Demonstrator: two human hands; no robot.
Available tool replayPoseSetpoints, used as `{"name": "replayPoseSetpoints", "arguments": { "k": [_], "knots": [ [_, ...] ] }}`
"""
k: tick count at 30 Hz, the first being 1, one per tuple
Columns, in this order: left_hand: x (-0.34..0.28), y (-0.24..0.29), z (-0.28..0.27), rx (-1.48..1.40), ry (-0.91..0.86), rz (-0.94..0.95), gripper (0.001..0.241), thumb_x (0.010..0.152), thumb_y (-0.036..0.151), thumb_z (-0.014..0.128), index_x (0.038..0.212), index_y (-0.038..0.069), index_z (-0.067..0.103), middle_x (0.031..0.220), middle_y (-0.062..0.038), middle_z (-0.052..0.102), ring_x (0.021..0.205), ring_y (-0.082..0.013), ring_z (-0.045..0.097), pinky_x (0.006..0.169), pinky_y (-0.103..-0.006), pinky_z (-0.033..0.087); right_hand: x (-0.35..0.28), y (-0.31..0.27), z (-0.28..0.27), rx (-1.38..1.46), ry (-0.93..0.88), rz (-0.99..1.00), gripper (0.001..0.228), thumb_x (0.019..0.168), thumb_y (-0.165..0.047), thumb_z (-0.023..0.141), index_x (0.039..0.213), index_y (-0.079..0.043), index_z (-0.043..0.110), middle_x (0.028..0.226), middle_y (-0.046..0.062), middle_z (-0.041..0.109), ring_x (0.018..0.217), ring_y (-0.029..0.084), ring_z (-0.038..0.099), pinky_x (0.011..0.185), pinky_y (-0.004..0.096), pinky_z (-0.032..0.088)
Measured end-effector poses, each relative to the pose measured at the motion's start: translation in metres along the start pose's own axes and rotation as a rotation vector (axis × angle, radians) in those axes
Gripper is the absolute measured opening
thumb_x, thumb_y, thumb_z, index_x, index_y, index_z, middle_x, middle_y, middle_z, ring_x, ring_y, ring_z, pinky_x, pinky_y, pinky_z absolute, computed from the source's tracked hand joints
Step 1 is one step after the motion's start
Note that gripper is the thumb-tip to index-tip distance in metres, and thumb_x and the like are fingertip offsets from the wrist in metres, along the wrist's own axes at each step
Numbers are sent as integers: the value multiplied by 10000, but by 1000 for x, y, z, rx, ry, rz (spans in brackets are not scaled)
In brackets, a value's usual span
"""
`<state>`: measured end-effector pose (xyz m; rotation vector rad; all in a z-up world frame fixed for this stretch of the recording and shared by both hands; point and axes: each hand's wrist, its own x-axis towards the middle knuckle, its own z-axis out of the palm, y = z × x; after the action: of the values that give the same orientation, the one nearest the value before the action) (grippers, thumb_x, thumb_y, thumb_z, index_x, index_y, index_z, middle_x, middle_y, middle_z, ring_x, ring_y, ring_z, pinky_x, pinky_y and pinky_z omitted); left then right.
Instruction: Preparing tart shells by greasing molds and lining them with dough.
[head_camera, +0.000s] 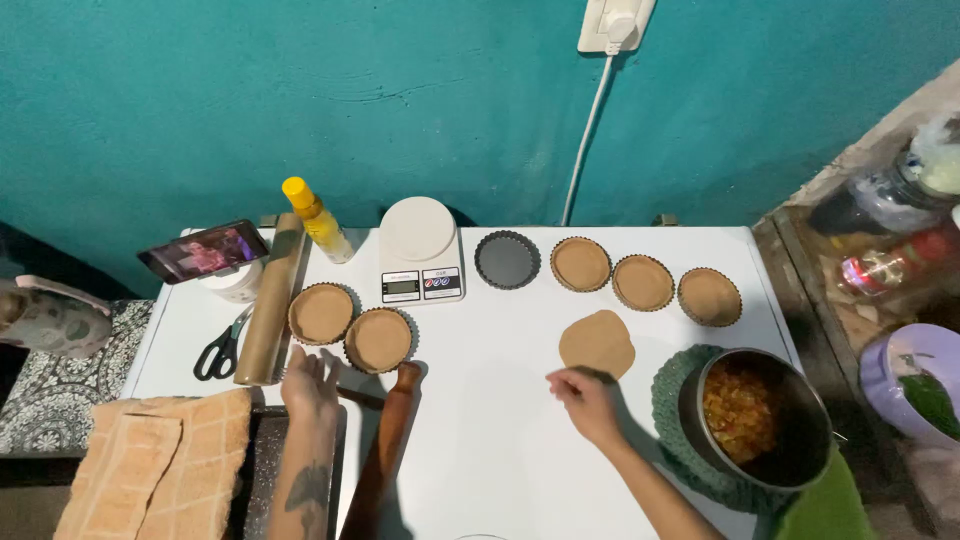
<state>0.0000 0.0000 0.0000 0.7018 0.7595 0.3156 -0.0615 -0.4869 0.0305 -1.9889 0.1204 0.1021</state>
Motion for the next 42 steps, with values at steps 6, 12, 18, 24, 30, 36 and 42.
{"name": "replayPoseSetpoints", "arguments": {
  "k": [6,12,18,24,30,36,42],
  "knots": [
    [-192,-38,5,462,-59,222,465,1015,214,561,1460,83,528,1402,-91,589,1183,-189,567,1065,-437,443,89,-113,8,-608,144,-541,247,912,-125,684,1151,-106,747,1083,77,705,1033,303,630,916,426,492],
    [-238,-135,-90,944,-162,20,482,936,331,618,1344,75,626,1264,-125,733,1162,-235,699,1018,-419,546,164,-85,31,-933,156,-667,291,814,-171,719,1096,-114,759,1064,32,673,1112,260,578,951,448,436],
    [-205,-246,-180,753,-331,60,501,939,396,641,1255,8,667,1031,-183,809,965,-256,760,952,-408,598,198,-69,20,-1113,5,-816,211,816,-78,642,976,-149,760,980,29,661,1067,233,606,918,413,457],
    [-220,-222,-140,742,-292,-64,451,908,373,663,1163,6,721,984,-141,828,956,-221,792,919,-394,601,189,-95,8,-945,-51,-838,69,852,-134,671,904,-115,712,942,70,642,980,266,641,884,434,495],
    [-239,-186,-78,795,-302,-194,423,909,335,679,1201,34,735,978,-139,830,987,-207,784,964,-373,583,184,-106,10,-864,-23,-799,145,916,-173,675,1023,-79,656,1001,102,635,1011,311,635,845,451,522],
    [-255,-149,-25,779,-256,-266,416,955,315,648,1262,41,710,1038,-153,798,1025,-216,736,960,-381,555,139,-147,6,-619,5,-848,164,970,-116,621,1098,-13,605,1114,168,621,1061,391,604,885,485,512],
    [-268,-105,41,683,-247,-378,500,997,379,495,1433,140,548,1229,-93,761,1057,-185,727,912,-342,562,18,-175,9,-360,-140,-620,192,974,-120,631,1124,0,614,1089,165,632,995,375,647,814,443,533]
  ]
}}
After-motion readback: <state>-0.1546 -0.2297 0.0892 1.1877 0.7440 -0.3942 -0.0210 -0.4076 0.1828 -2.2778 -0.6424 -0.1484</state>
